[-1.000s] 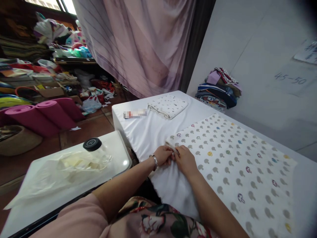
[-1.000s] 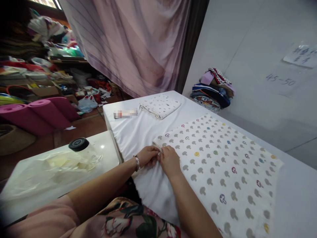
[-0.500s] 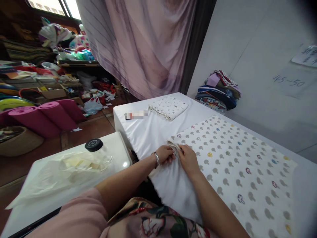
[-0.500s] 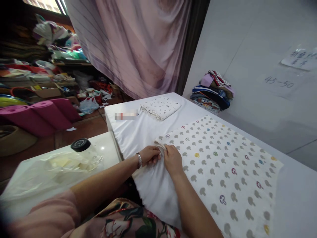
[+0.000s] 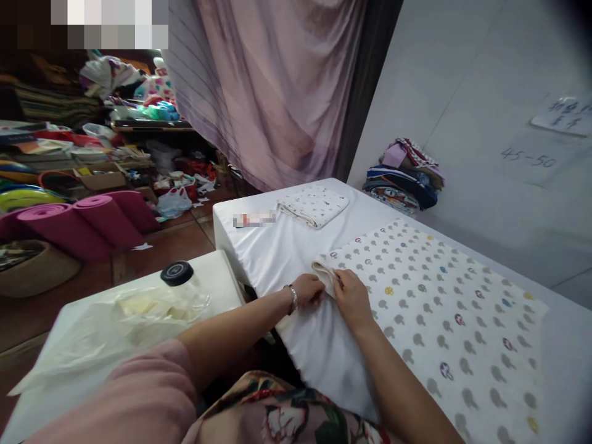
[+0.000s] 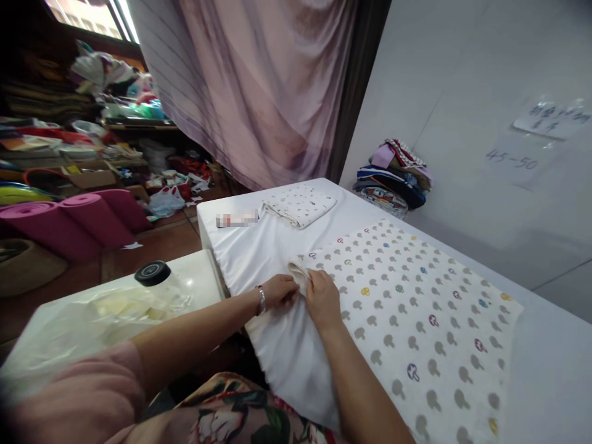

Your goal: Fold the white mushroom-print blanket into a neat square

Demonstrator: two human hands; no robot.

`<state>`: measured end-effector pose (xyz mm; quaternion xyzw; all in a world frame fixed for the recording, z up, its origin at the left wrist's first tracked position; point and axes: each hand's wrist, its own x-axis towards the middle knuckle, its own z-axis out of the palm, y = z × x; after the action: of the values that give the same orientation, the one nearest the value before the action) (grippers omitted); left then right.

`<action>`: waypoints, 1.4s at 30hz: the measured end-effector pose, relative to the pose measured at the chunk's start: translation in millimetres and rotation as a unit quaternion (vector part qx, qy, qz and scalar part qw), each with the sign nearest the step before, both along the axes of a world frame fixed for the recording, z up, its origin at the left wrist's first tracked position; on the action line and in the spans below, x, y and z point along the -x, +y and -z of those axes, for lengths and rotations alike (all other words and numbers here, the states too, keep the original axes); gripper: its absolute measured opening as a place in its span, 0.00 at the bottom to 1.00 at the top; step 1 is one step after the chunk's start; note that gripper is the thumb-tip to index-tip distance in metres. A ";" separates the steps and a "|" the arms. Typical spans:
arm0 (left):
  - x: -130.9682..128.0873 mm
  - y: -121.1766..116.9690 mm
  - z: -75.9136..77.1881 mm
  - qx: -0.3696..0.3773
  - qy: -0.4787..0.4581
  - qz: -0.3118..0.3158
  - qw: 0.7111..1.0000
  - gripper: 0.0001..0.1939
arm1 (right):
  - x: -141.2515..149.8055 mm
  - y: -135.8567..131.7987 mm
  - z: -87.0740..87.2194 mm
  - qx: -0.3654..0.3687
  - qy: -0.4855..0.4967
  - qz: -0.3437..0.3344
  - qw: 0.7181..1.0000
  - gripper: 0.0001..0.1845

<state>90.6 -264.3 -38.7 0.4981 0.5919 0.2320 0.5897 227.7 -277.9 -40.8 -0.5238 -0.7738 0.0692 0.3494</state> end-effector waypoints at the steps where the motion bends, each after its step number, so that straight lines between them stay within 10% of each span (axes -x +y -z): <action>1: 0.5 -2.7 -0.9 -0.006 -0.007 -0.006 1.000 0.10 | 0.8 -0.9 0.5 0.000 -0.012 0.002 1.000 0.12; 16: -5.2 -7.5 1.4 -0.042 -0.075 -0.052 0.995 0.11 | 6.1 -7.6 -2.7 0.043 -0.047 -0.027 0.998 0.13; 33: -5.2 -0.2 -5.3 -0.014 -0.056 -0.020 0.998 0.14 | -15.8 -6.0 -2.9 0.278 0.239 -0.105 0.924 0.25; 42: -6.0 -0.3 -7.6 -0.009 -0.051 -0.021 0.998 0.13 | -34.4 -41.8 -10.5 0.170 -0.043 0.004 0.984 0.12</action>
<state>96.7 -264.6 -31.2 0.4777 0.5695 0.2748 0.6098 262.1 -319.7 -30.3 -0.5809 -0.7632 0.1760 0.2216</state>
